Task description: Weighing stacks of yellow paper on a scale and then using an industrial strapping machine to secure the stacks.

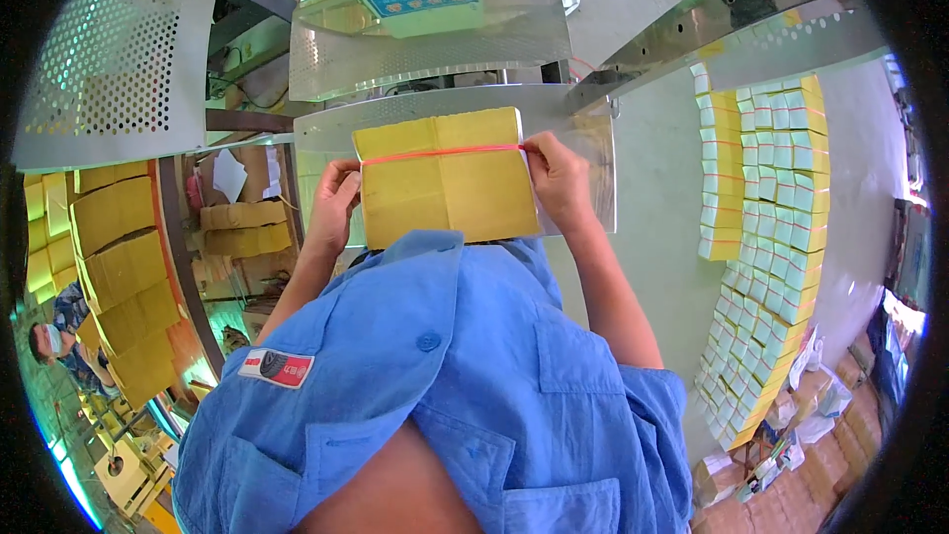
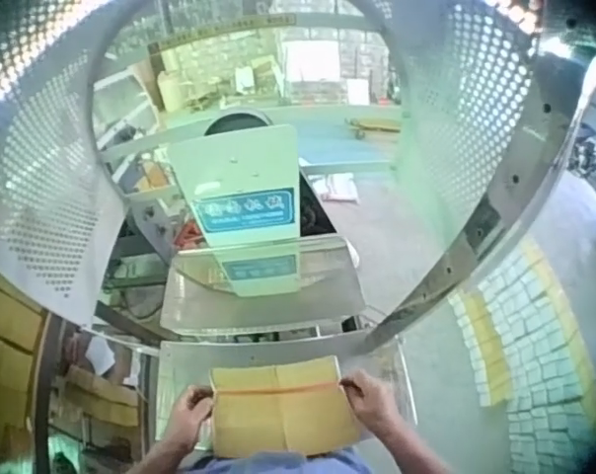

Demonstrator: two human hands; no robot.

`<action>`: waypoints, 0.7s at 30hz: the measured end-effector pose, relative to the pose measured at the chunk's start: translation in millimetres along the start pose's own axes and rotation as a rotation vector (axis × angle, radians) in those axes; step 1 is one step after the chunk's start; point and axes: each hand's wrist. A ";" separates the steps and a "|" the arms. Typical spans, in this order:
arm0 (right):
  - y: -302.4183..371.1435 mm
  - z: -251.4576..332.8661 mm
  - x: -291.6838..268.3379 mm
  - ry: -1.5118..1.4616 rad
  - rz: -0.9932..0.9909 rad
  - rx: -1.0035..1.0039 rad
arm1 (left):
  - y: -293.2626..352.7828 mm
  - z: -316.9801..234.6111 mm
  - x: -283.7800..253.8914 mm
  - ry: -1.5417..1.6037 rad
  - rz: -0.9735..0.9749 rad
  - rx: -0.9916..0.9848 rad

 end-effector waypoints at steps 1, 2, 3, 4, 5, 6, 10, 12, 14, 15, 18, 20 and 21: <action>1.0 1.3 1.0 0.008 -0.008 -0.029 | 0.3 -3.8 -0.8 -0.006 0.021 -0.010; 2.2 1.9 0.9 0.015 -0.017 -0.057 | 0.0 -5.5 -2.7 -0.011 0.042 -0.019; 2.8 2.3 -0.6 0.019 -0.017 -0.053 | -2.5 -5.5 -6.3 -0.028 0.063 -0.022; 1.3 3.5 -1.7 0.044 0.002 -0.085 | -4.0 -5.9 -7.5 -0.028 0.065 -0.024; -0.3 4.3 -2.9 0.069 0.022 -0.118 | -4.9 -6.0 -8.1 -0.041 0.065 -0.023; -1.8 3.3 -5.8 0.068 0.021 -0.117 | -5.6 -6.0 -8.5 -0.054 0.065 -0.022; -12.4 -0.9 -16.2 0.146 0.169 -0.200 | -8.9 5.4 -15.9 -0.197 0.113 0.055; -12.5 -1.9 -16.7 0.161 0.211 -0.227 | -3.6 4.0 -10.4 -0.239 0.029 0.079; -12.3 0.3 -14.1 0.048 0.158 -0.172 | 3.6 -1.6 -6.0 -0.313 -0.002 0.082; -11.4 0.5 -11.2 0.049 0.155 -0.171 | 6.7 -3.1 -4.0 -0.387 -0.037 0.084; -7.5 -3.7 -9.9 -0.198 0.114 -0.075 | 15.6 -0.3 1.3 -0.359 -0.066 0.204; -11.9 -6.4 -14.6 -0.227 0.218 -0.041 | 17.9 0.1 2.7 -0.342 -0.067 0.195; -13.8 -5.9 -16.8 -0.228 0.214 -0.036 | 18.9 0.1 3.4 -0.322 -0.073 0.189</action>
Point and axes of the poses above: each hand's wrist, its own y-axis away from the middle knuckle, its own x-axis out of the palm, z = x × y, and after that the axes turned 4 degrees about z, right-handed
